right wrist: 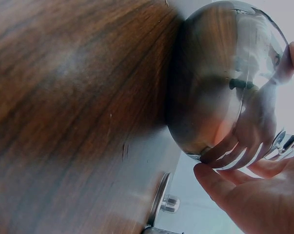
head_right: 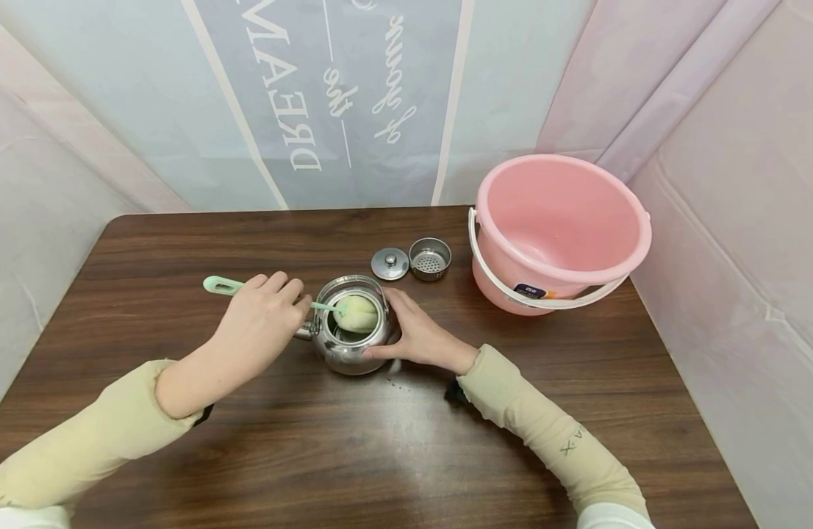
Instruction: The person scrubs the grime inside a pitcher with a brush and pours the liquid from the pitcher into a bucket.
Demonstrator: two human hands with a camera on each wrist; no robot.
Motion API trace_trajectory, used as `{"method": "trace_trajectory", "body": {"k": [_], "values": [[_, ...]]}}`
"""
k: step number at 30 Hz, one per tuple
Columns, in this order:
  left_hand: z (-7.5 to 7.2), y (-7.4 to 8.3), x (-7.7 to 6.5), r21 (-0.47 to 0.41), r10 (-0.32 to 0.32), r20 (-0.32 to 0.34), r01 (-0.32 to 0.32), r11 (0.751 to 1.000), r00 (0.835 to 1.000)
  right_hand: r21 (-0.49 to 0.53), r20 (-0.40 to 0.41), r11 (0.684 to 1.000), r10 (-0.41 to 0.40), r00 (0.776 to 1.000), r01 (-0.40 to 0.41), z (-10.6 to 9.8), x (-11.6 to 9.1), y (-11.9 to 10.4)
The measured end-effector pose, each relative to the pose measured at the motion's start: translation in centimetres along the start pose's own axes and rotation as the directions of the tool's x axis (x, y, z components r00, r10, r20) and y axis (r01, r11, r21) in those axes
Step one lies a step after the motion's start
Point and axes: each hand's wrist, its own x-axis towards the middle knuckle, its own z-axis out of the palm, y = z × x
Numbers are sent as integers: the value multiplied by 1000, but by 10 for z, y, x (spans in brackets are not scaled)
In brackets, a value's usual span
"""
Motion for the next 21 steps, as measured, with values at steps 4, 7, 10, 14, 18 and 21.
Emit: {"method": "trace_trajectory", "body": {"k": [4, 7, 10, 14, 18, 21], "values": [[-3, 0, -1, 9, -1, 3, 1, 1000, 1000, -4, -2, 1000, 0, 1000, 0, 0, 0, 0], [-4, 0, -1, 11, -2, -4, 2, 1000, 1000, -6, 0, 1000, -2, 1000, 2, 0, 0, 1], [-5, 0, -1, 7, -5, -7, 5, 1000, 1000, -6, 0, 1000, -2, 1000, 2, 0, 0, 1], [-9, 0, -2, -3, -11, 4, 11, 1000, 1000, -8, -1, 1000, -4, 1000, 4, 0, 0, 1], [-13, 0, -2, -2, -12, 23, 12, 1000, 1000, -11, -4, 1000, -11, 1000, 11, 0, 0, 1], [-15, -1, -2, -4, -12, 29, 12, 1000, 1000, -9, -6, 1000, -15, 1000, 15, 1, 1, 2]]}}
